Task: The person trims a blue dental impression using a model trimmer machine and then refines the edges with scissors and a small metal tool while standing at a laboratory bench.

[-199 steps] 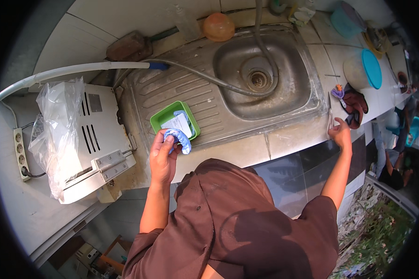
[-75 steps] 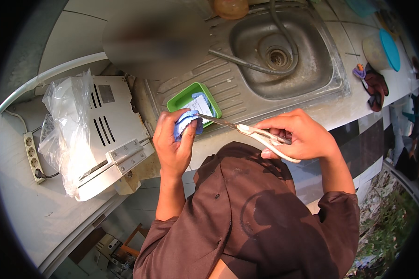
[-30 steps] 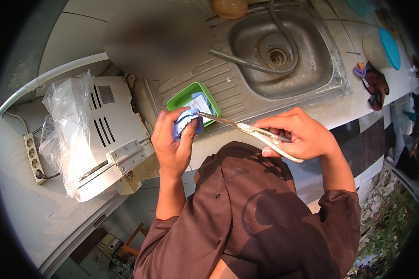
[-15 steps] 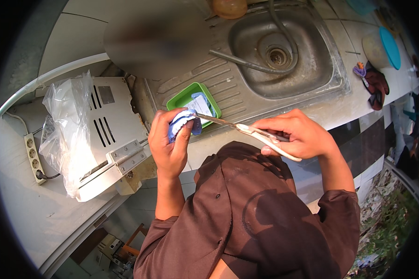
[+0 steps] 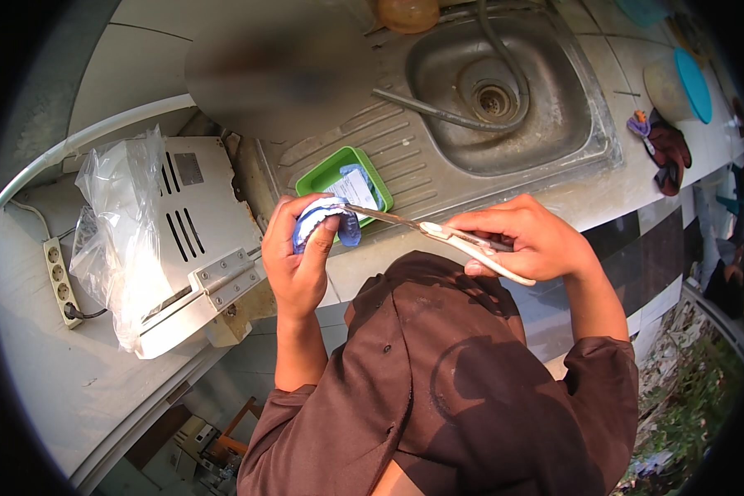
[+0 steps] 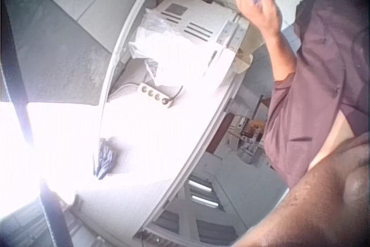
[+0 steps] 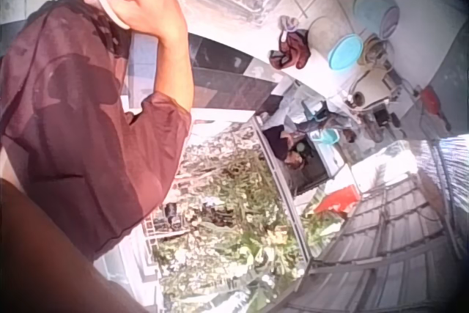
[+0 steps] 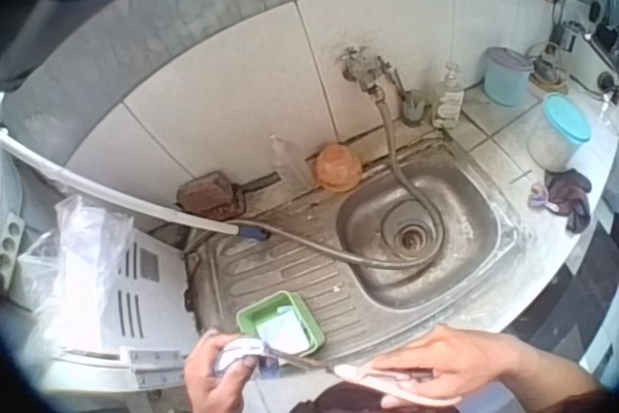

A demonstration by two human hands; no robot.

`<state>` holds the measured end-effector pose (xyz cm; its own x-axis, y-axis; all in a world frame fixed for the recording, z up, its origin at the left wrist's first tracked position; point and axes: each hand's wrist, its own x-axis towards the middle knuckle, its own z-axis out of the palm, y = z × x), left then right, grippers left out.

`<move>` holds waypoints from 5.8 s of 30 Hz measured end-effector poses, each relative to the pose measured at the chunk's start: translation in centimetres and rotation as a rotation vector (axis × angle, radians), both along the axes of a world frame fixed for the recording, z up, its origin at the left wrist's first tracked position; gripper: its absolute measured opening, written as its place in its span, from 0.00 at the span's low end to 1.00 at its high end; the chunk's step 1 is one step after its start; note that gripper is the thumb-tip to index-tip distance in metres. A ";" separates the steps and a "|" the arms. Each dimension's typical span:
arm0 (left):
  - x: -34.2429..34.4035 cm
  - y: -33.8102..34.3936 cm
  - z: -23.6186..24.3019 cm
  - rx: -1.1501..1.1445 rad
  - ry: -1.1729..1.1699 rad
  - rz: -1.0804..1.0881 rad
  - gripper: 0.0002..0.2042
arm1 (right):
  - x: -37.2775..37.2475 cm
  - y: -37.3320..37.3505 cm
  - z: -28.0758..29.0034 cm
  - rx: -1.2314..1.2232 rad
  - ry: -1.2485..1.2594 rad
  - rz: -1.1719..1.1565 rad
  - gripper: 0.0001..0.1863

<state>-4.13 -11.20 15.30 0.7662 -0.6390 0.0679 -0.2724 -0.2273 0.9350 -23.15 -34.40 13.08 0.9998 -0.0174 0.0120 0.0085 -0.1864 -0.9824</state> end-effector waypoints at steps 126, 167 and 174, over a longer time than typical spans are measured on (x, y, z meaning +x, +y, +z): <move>-0.7 -1.6 0.7 0.244 -0.508 -0.018 0.11 | 1.2 -0.9 2.0 -0.111 0.136 0.076 0.31; -1.4 -1.7 0.3 0.254 -0.530 -0.009 0.10 | 1.1 -1.4 2.0 -0.060 0.226 0.156 0.29; -1.3 -1.6 0.3 0.258 -0.538 -0.020 0.10 | 1.2 -1.5 2.2 -0.053 0.305 0.175 0.30</move>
<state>-5.42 -12.82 15.59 0.6548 -0.7006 0.2837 -0.6991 -0.4188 0.5796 -21.94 -35.90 15.29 0.9454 0.1468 -0.2912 -0.2475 -0.2585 -0.9338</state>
